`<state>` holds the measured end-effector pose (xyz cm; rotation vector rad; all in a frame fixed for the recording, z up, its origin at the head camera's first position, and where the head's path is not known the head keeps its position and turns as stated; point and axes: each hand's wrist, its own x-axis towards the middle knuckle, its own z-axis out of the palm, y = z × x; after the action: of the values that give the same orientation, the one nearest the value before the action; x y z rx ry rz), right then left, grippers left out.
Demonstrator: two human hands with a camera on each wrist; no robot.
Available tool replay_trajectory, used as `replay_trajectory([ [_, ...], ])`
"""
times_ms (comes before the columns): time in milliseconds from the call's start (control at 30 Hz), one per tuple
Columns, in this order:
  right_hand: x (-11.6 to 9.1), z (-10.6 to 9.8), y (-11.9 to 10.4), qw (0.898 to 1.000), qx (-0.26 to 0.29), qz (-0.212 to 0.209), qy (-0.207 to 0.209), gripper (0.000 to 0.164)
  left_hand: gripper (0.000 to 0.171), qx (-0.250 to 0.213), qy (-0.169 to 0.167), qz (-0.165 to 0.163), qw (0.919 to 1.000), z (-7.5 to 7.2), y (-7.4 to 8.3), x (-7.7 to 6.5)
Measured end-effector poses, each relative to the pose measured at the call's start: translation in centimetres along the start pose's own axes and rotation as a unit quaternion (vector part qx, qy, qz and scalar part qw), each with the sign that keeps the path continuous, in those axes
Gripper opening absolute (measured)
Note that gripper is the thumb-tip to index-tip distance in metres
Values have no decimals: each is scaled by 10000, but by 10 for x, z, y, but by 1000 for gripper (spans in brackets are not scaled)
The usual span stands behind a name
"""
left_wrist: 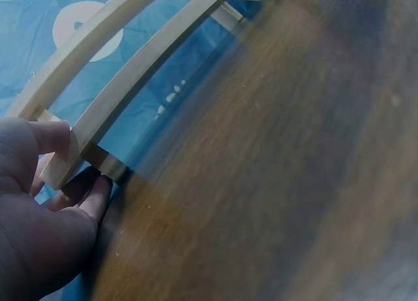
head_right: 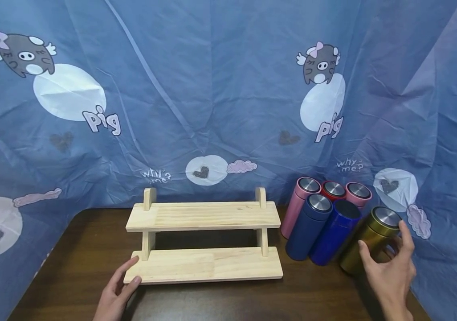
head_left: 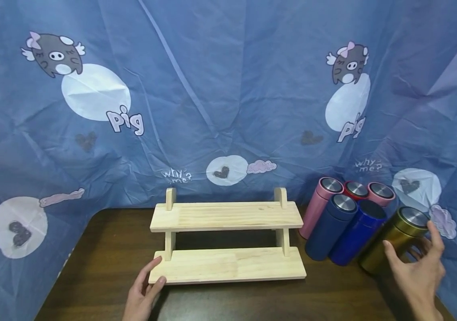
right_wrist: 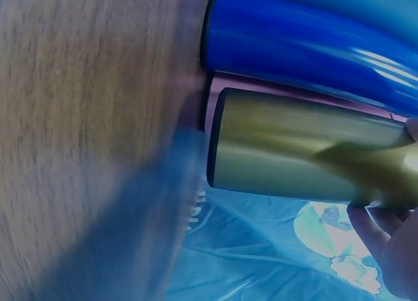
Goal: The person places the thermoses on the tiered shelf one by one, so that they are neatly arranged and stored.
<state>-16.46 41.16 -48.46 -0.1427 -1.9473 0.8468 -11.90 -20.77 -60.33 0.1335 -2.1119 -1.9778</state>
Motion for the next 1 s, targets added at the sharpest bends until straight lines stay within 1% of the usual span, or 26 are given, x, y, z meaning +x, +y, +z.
replay_trajectory([
  [33,0,-1,-1,10000,-19,-9,-7,101,54,15,0,-27,10000,1,4,-1],
  [133,-2,-6,-5,9999,-112,-97,-40,100,55,-23,-23,27,10000,4,18,-5],
  [167,-3,-7,-6,9998,-156,-131,-63,99,54,-61,-18,85,9999,5,21,-6],
  [267,-7,-11,-9,9994,-199,-252,-125,98,51,-95,82,121,9998,7,24,-7],
  [300,-8,-12,-11,9993,-194,-303,-109,97,51,-97,85,61,9999,7,22,-7],
  [333,-8,-13,-12,9992,-179,-345,-90,96,50,-167,91,137,9997,6,19,-6],
  [367,-9,-13,-14,9991,-142,-382,-74,96,51,-182,88,133,9997,6,17,-5],
  [400,-10,-13,-15,9991,-107,-410,-49,95,52,-178,58,66,9998,5,15,-4],
  [433,-11,-13,-17,9990,-99,-432,-26,95,53,-207,-2,72,9998,4,13,-4],
  [533,-14,-14,-22,9988,-60,-495,10,94,53,-316,-31,159,9994,1,-3,1],
  [567,-14,-14,-25,9987,-60,-504,-1,94,55,-284,-54,40,9996,0,-7,3],
  [633,-15,-15,-31,9987,-52,-508,-9,95,54,-298,-71,131,9994,-1,-13,4],
  [667,-16,-15,-34,9987,-31,-507,1,95,55,-258,-72,28,9996,-1,-9,3],
  [733,-16,-16,-41,9987,9,-501,8,95,57,-145,-111,-202,9996,1,6,0],
  [767,-16,-16,-45,9987,45,-504,26,95,58,-105,-108,-260,9995,2,8,0],
  [800,-16,-16,-49,9987,67,-508,45,95,59,-50,-90,-236,9997,3,10,-1],
  [867,-16,-16,-57,9985,98,-541,75,95,59,-4,-35,-388,9992,3,10,0],
  [967,-16,-15,-71,9981,202,-577,36,96,58,-43,0,-275,9996,-1,-14,6],
  [1000,-17,-15,-76,9979,234,-602,12,96,56,-84,40,-183,9998,-1,-16,6],
])
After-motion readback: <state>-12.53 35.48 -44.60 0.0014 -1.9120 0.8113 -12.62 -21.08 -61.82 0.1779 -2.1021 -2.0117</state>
